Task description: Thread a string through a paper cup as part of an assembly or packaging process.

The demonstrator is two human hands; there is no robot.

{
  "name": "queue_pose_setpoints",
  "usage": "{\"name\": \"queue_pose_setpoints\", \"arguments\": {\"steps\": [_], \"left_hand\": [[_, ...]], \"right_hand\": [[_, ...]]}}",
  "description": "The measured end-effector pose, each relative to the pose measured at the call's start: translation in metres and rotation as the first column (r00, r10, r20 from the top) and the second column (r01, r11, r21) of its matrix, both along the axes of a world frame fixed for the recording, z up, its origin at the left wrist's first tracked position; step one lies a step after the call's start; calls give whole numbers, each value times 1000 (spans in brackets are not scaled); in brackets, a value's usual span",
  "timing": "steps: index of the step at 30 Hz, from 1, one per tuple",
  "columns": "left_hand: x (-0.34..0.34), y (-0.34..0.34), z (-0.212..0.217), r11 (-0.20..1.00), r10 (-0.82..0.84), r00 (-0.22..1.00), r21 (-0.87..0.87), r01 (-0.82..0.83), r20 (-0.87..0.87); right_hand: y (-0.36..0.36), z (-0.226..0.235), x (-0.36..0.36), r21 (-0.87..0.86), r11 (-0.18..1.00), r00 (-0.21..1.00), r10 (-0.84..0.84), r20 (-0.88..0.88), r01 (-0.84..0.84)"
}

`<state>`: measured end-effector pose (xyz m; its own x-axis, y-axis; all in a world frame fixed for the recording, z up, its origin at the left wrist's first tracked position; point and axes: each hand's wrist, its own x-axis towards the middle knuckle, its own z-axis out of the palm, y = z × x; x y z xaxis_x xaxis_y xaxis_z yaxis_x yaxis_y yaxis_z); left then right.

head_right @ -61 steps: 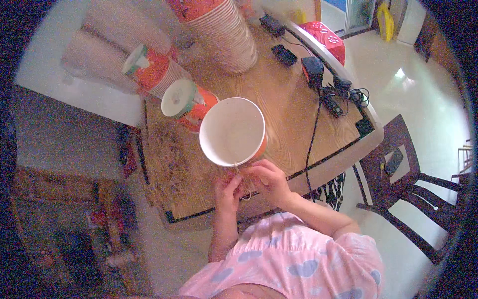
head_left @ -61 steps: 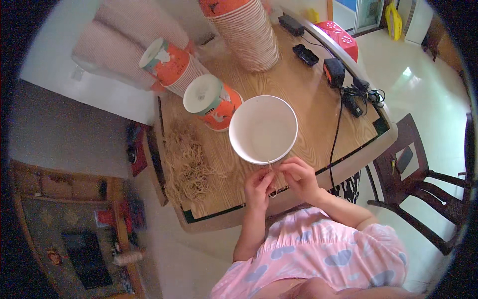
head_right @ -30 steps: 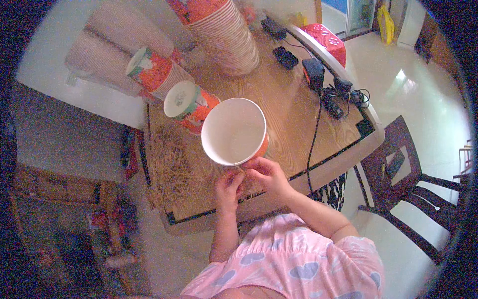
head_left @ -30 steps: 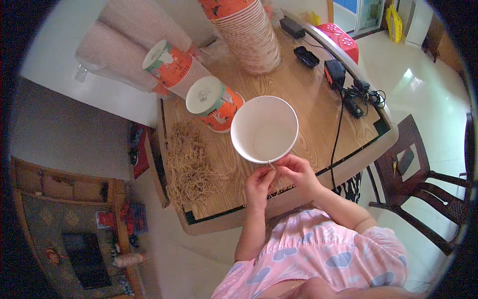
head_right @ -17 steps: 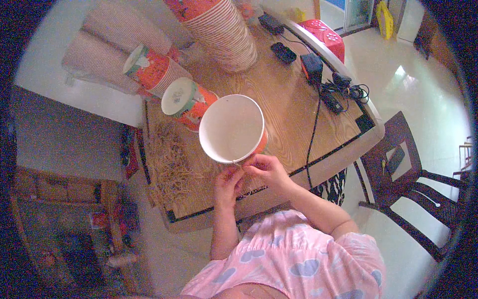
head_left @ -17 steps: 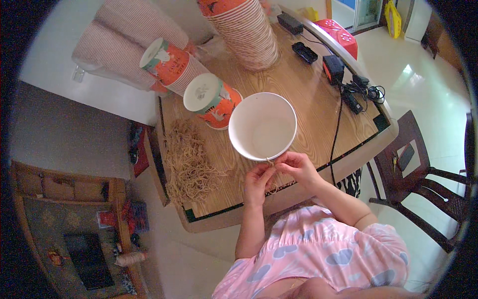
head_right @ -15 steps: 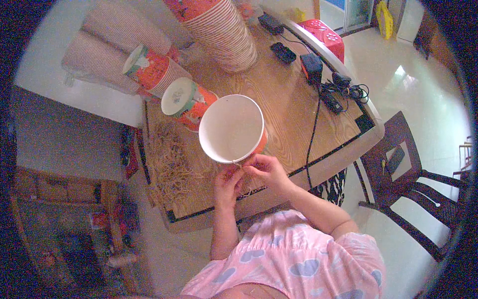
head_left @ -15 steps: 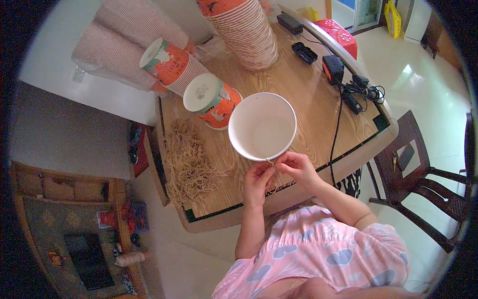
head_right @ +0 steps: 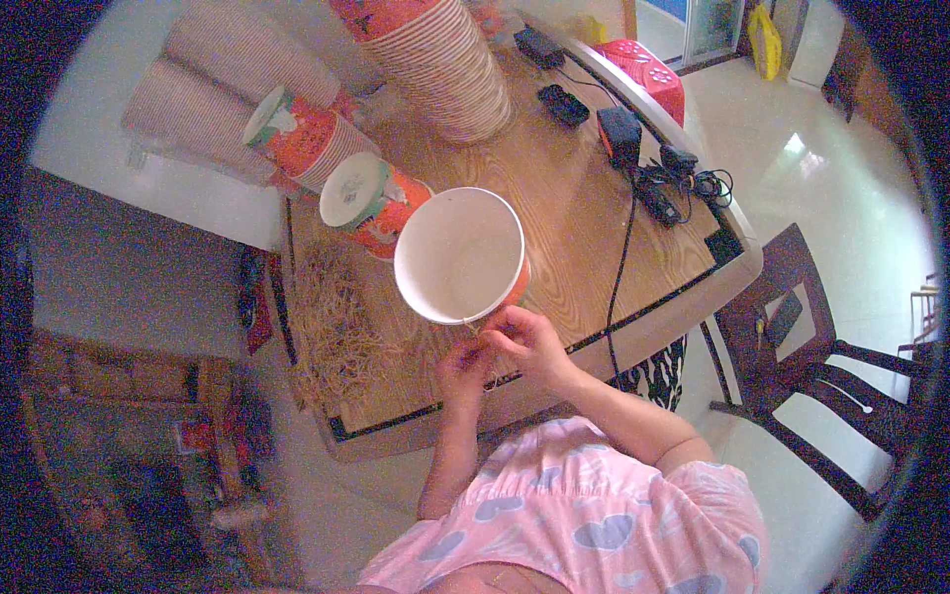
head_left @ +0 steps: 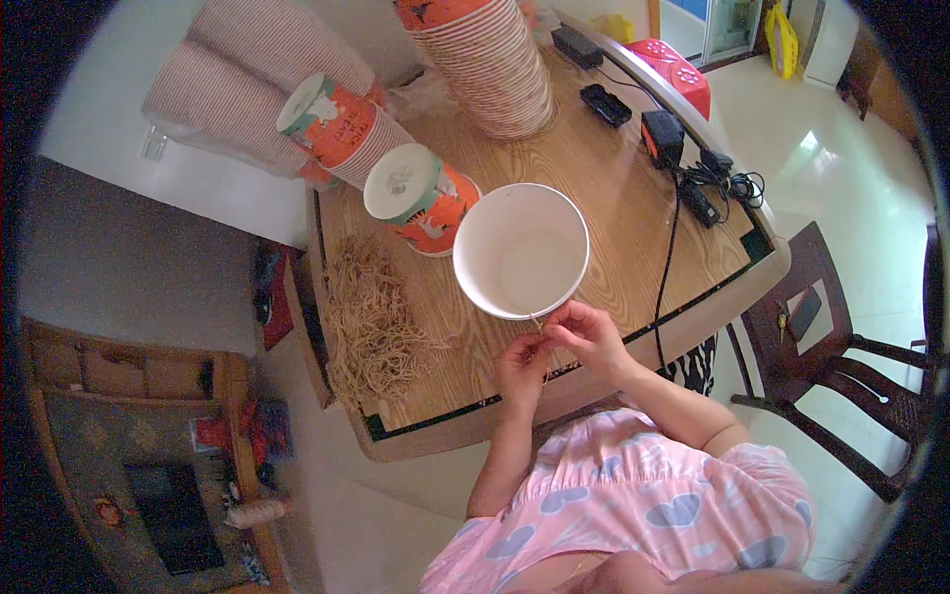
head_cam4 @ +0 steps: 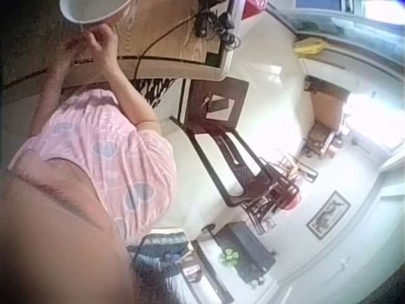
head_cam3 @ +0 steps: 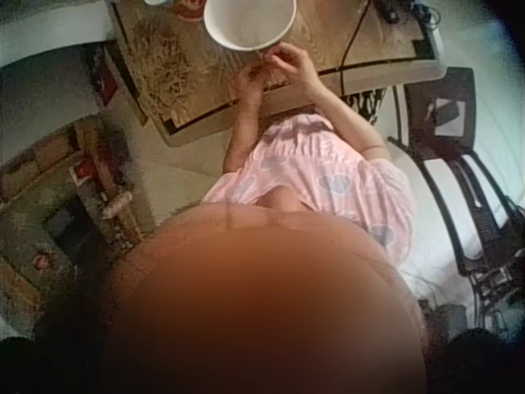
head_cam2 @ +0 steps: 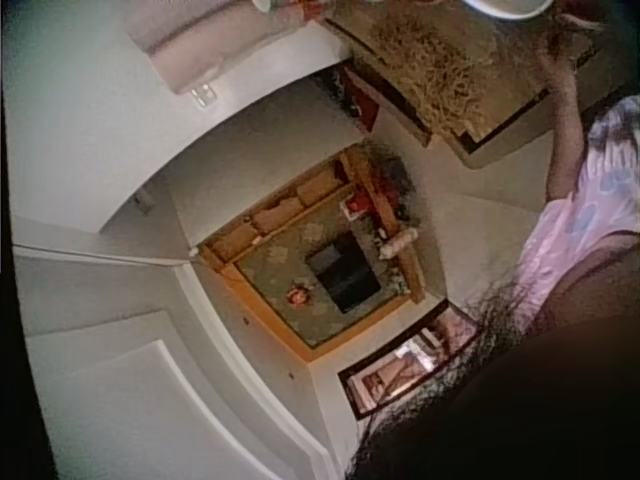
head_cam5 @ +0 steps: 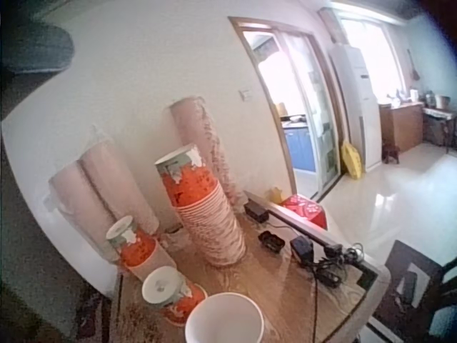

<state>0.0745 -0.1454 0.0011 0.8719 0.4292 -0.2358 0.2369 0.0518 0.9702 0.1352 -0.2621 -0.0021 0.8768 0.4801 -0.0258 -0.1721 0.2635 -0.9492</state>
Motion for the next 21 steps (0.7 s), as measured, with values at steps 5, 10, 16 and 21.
{"name": "queue_pose_setpoints", "arguments": {"steps": [5, 10, 16, 21], "left_hand": [[-2, 0, -5, 964, -130, 989, 244, 110, 68], [-6, 1, -13, 956, -210, 978, 209, 207, -7], [-7, 3, -17, 952, -239, 971, 199, 233, 7], [-9, 5, -10, 950, -258, 965, 169, 262, -46]], "right_hand": [[0, 1, 0, -80, 995, 990, -51, 131, 62], [0, 4, -1, -162, 978, 958, -86, 272, 134], [-2, 1, -4, -163, 972, 909, -90, 407, 169], [-5, 3, -6, -190, 962, 889, -91, 448, 195]]}}
